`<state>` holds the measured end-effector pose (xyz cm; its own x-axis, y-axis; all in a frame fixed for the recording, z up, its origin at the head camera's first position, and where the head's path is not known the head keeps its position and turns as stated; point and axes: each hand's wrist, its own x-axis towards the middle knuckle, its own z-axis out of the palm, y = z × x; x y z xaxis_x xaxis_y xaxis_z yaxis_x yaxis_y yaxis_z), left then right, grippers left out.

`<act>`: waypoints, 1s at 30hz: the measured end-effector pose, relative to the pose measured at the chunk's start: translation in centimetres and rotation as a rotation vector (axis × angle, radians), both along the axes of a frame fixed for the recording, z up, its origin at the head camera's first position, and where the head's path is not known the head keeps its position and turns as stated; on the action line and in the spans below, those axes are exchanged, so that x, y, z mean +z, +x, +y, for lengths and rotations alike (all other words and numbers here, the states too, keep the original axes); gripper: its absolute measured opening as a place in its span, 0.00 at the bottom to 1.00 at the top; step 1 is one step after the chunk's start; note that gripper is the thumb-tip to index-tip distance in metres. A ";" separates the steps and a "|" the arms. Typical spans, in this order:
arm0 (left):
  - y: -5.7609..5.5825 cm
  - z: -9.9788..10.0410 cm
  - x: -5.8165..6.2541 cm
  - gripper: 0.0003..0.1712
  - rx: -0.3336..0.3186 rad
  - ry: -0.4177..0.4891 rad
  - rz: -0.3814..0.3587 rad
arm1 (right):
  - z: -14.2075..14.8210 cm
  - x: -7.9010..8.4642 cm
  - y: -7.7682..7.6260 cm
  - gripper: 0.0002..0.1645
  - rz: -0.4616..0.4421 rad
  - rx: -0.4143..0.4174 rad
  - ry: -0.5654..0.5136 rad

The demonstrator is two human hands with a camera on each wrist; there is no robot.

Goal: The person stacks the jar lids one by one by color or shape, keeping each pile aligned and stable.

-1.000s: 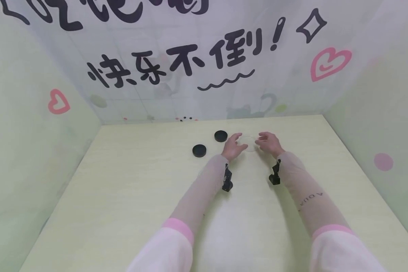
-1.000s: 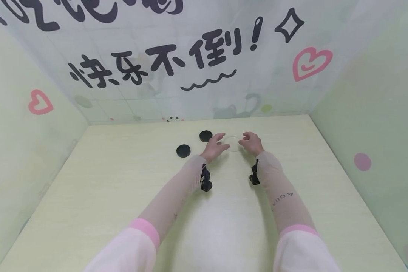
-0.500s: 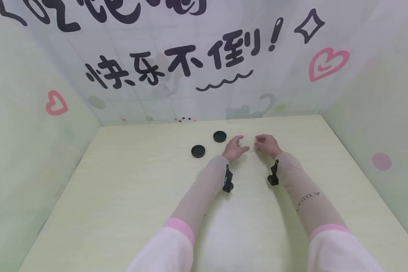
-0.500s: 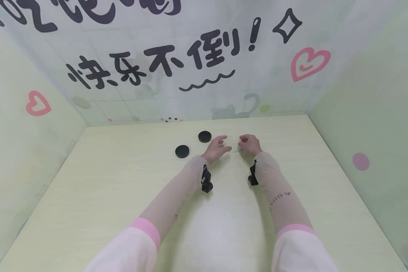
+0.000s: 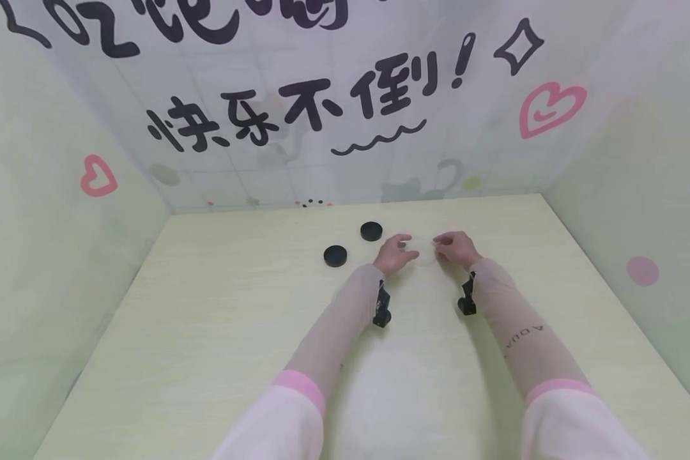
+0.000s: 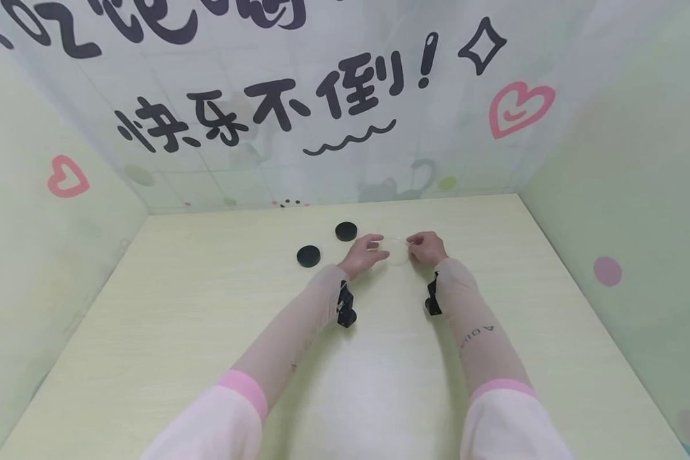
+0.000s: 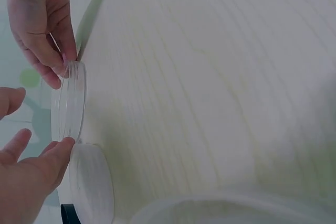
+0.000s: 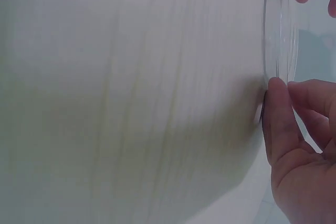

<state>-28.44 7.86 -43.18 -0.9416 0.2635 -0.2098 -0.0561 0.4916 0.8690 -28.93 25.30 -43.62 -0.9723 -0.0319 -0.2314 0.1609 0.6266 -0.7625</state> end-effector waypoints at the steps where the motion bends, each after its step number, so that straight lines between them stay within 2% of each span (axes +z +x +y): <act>1: 0.1 0.0 0.0 0.27 -0.003 -0.004 -0.004 | 0.1 -0.1 0.0 0.20 -0.002 0.001 0.002; 10: 0.1 0.3 -0.4 0.25 -0.041 -0.048 -0.030 | 1.4 -0.6 0.2 0.20 -0.004 0.024 0.007; 26: 0.6 0.5 -0.6 0.29 -0.106 -0.135 -0.059 | 2.2 -0.1 1.5 0.18 0.007 0.081 -0.049; 30: 0.9 0.6 -0.5 0.29 -0.120 -0.133 -0.075 | 2.4 0.0 1.8 0.18 -0.005 0.091 -0.037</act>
<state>-27.57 8.48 -43.67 -0.8854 0.3385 -0.3187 -0.0520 0.6091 0.7914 -27.14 27.68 -43.60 -0.9639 -0.1292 -0.2328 0.1079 0.6100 -0.7851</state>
